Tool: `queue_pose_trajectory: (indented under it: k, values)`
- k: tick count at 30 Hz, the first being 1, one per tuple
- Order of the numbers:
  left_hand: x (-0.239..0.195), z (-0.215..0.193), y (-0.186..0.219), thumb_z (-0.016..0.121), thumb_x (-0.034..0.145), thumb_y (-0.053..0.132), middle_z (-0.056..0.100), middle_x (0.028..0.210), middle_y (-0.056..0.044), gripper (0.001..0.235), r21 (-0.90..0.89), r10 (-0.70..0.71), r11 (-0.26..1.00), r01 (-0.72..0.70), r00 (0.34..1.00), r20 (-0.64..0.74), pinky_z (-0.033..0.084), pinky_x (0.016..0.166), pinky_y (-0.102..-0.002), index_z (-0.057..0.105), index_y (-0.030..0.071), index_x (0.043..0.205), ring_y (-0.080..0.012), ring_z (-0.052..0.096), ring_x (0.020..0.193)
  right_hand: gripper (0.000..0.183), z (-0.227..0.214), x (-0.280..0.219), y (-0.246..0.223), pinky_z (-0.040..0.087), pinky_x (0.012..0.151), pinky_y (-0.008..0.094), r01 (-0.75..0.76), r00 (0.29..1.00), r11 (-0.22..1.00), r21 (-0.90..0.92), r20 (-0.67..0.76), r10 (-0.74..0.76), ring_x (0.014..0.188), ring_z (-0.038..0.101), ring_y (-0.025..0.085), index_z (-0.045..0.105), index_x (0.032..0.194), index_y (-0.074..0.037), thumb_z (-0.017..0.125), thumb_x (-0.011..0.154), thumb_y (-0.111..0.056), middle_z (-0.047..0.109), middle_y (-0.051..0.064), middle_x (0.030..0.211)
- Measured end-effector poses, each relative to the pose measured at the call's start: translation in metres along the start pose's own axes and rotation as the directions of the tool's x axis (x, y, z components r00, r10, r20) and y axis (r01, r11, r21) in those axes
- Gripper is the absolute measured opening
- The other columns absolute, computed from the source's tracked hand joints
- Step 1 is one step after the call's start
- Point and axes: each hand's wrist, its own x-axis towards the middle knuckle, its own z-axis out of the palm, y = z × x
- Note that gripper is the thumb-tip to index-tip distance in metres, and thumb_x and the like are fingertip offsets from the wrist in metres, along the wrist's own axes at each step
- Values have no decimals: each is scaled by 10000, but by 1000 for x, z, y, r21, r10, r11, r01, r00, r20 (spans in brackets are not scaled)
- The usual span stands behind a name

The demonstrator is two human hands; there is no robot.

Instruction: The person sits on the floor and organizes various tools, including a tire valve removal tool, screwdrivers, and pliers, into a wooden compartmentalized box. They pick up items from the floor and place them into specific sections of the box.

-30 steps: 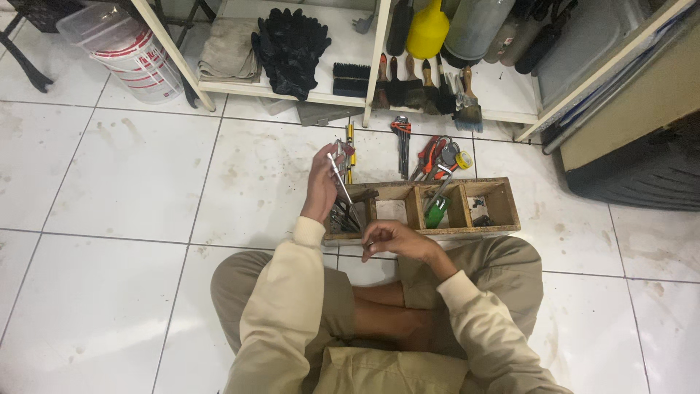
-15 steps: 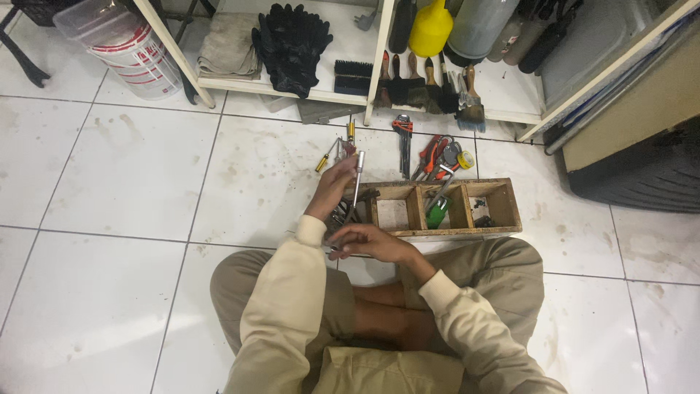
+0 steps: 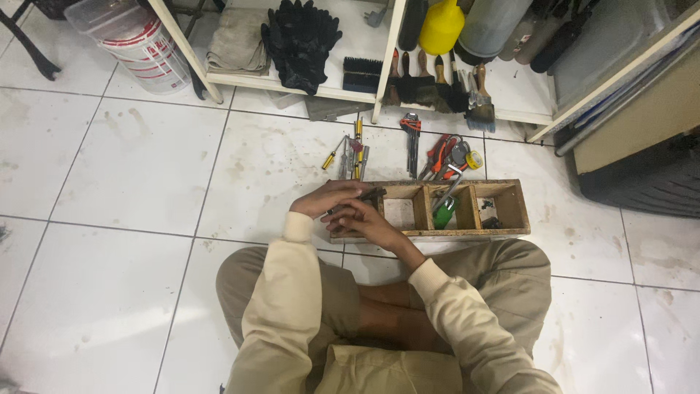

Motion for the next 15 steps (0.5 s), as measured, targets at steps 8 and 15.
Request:
queue_pose_trajectory:
  k: [8, 15]
  values:
    - [-19, 14, 31, 660, 990, 317, 210, 1613, -388, 669, 120, 29, 991, -50, 985, 171, 201, 1226, -602, 435, 11, 1541, -576, 168, 1498, 527, -10, -3, 17, 608, 924, 446, 18, 1000, 999, 46, -11, -18, 1035, 715, 267, 347, 1536, -88, 535, 1048, -21, 697, 170, 1211]
    - [-1, 5, 7, 722, 969, 381, 188, 1648, -338, 715, 145, 15, 989, -41, 985, 174, 249, 1230, -569, 436, 72, 1548, -536, 197, 1505, 510, -56, -22, -9, 578, 643, 350, 263, 847, 953, -148, -437, -302, 675, 711, 276, 453, 1379, -46, 388, 899, 113, 674, 179, 829]
